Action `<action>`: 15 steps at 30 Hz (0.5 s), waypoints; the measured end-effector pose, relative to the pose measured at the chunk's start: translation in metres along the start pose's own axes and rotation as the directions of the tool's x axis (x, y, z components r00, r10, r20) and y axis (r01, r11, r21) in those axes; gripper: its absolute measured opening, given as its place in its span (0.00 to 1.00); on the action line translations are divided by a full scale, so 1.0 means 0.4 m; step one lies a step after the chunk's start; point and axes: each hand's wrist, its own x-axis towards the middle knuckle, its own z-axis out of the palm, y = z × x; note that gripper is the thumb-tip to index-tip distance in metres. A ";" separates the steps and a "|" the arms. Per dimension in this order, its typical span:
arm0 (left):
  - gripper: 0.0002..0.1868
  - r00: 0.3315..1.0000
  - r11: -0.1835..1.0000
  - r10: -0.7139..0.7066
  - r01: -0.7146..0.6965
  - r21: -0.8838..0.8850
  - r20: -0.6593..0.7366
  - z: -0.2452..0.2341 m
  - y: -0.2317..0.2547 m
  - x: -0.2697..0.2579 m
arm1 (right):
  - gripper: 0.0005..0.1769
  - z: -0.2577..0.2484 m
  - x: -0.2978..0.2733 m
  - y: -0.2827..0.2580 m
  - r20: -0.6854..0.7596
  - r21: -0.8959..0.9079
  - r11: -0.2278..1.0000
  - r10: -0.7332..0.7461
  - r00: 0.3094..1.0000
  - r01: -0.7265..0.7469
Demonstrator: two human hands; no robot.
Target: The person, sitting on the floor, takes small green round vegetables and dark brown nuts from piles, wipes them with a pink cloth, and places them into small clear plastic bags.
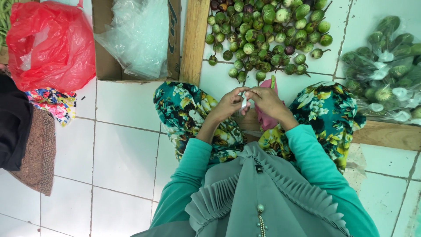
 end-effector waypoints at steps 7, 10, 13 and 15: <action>0.21 0.942 0.993 0.051 -0.011 0.119 -0.332 0.009 -0.046 0.005 | 0.09 0.059 -0.006 0.011 -0.142 0.142 0.983 0.134 0.981 -0.114; 0.17 0.903 0.982 0.027 0.056 0.179 -0.428 0.016 -0.066 0.014 | 0.08 0.062 -0.027 -0.015 -0.149 0.213 0.972 0.131 0.980 -0.098; 0.13 0.862 0.952 -0.050 0.194 0.237 -0.505 0.022 -0.070 0.019 | 0.12 0.065 -0.040 -0.039 -0.118 0.232 0.971 0.086 0.989 -0.057; 0.14 0.815 0.917 -0.123 0.312 0.250 -0.565 0.021 -0.080 0.029 | 0.12 0.079 -0.046 -0.052 -0.174 0.221 0.975 0.001 0.985 0.038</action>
